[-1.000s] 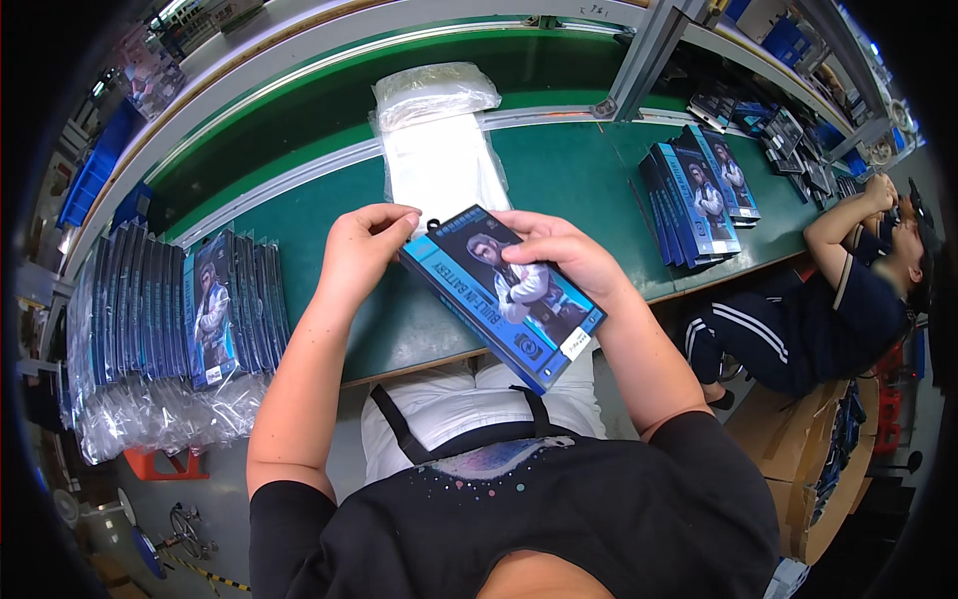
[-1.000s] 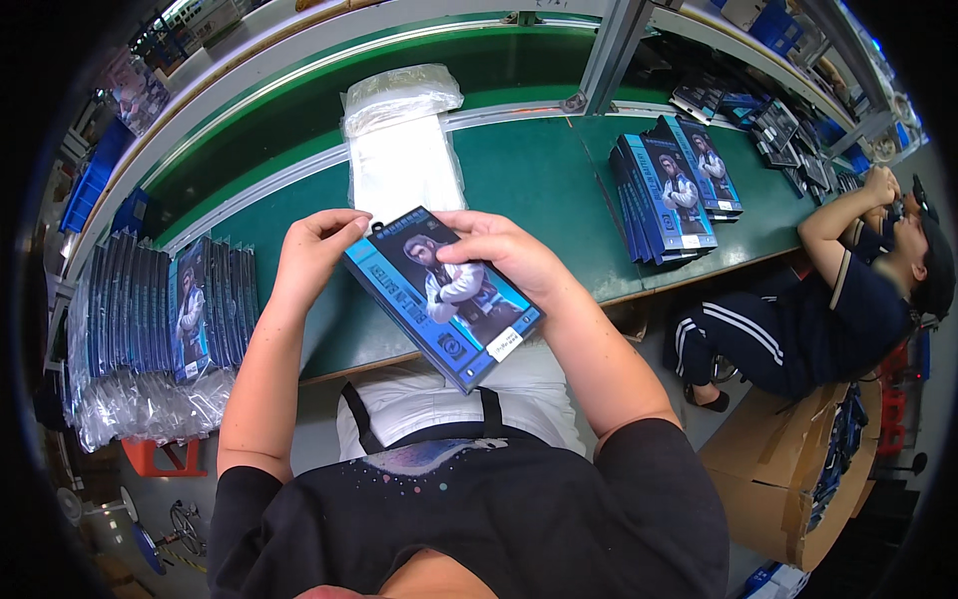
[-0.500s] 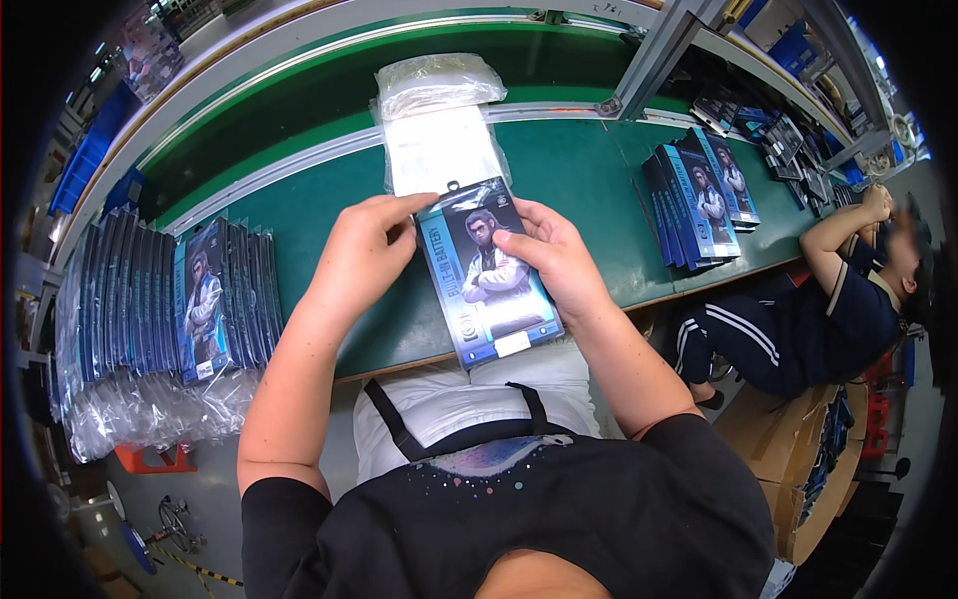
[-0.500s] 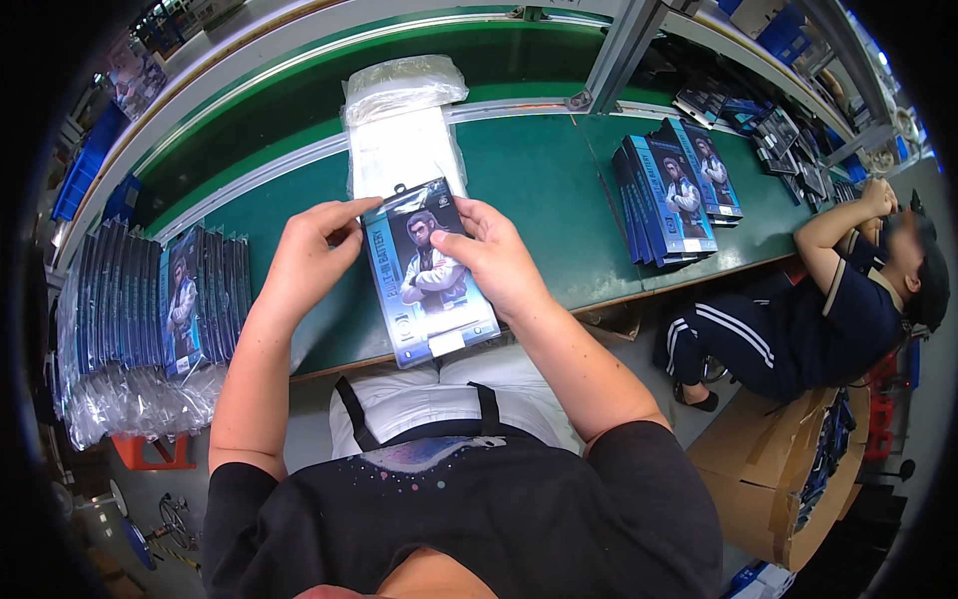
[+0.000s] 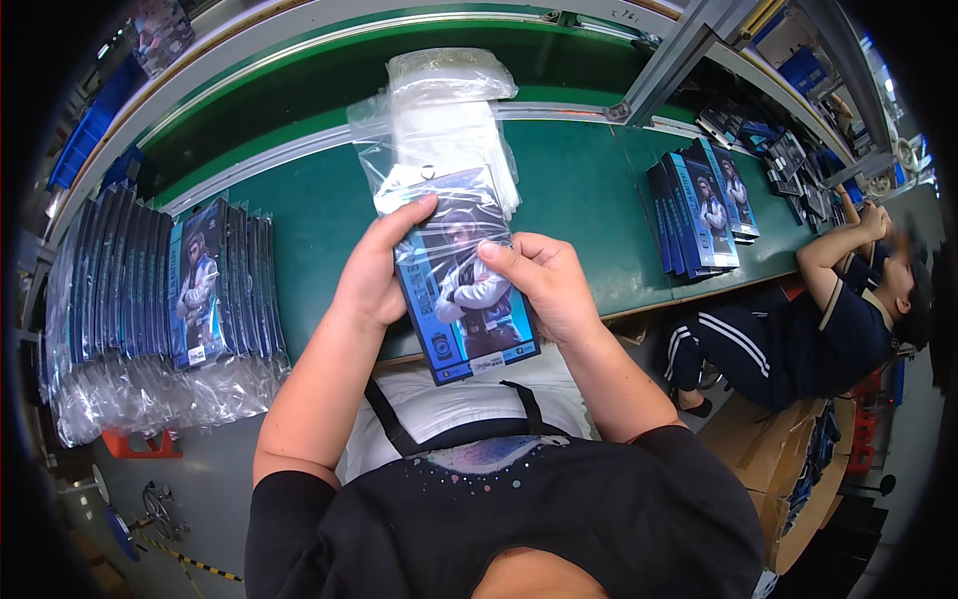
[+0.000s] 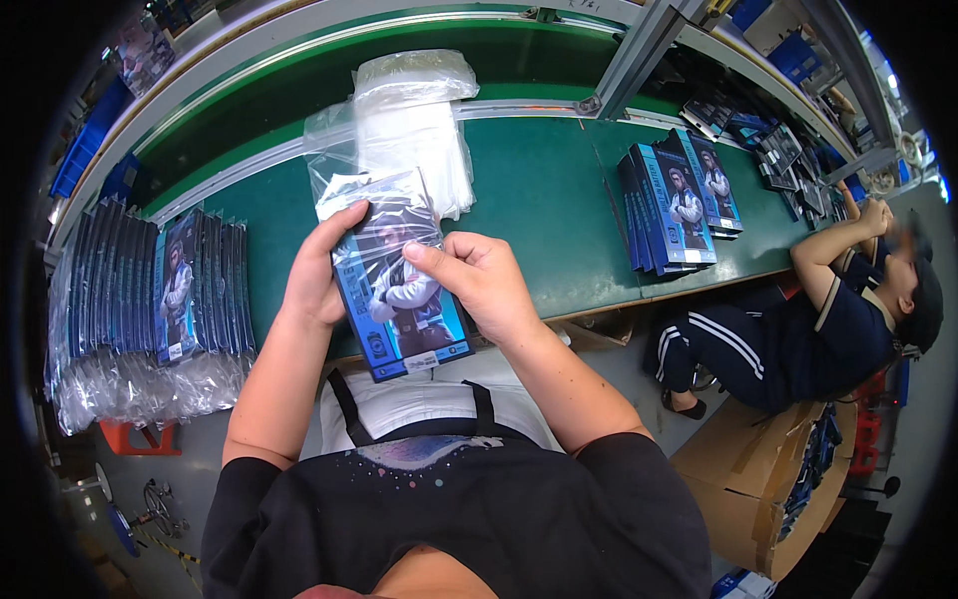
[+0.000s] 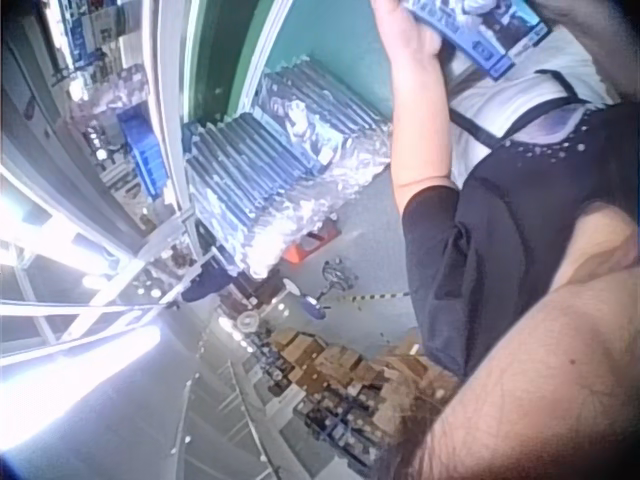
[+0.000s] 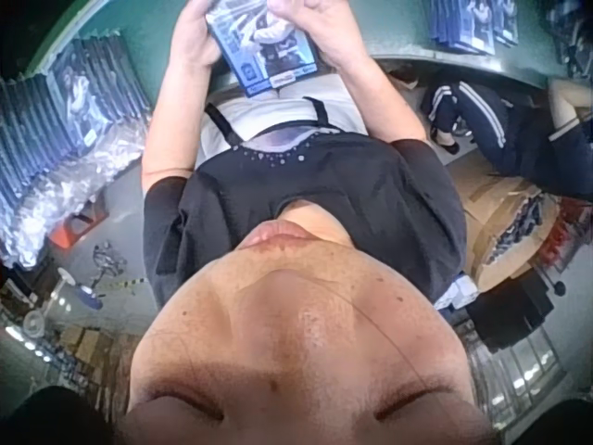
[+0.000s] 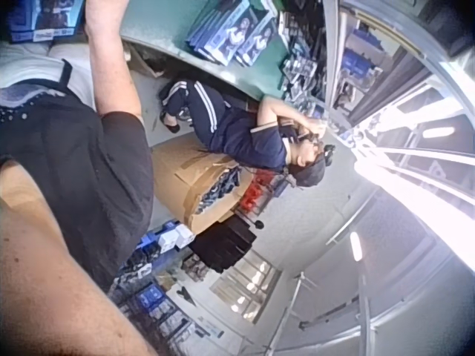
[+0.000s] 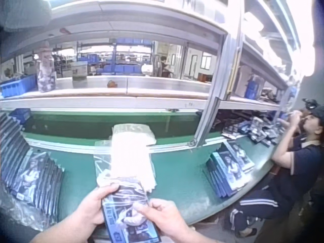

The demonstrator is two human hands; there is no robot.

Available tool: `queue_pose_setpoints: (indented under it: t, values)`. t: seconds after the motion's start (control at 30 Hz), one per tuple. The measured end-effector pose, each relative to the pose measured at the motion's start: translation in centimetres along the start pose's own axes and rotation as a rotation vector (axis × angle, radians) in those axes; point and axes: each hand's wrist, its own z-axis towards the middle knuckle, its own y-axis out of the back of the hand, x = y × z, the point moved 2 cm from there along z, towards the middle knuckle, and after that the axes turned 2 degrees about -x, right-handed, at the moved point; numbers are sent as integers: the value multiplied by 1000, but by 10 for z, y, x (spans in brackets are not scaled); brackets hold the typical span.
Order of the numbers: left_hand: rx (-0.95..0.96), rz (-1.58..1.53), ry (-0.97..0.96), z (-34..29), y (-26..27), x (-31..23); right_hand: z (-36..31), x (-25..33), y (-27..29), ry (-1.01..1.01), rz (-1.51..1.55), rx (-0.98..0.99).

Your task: Packaging small blue boxes into clear plastic sleeves at a production line workstation.

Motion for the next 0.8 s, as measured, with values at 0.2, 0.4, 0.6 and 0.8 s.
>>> queue_pose_setpoints:
  t: [0.2,0.4,0.6,0.8]
  values:
    - [26,-281,45,15,9,-19,-25,43,-12,93,-249,221]
    - [267,49,63,-52,-71,17,-16,73,-8,716,-509,-72]
    - [398,372,156,-45,-34,-2,-34,96,-3,913,-306,-385]
    - [125,153,43,-44,-30,16,-29,61,-57,845,-670,444]
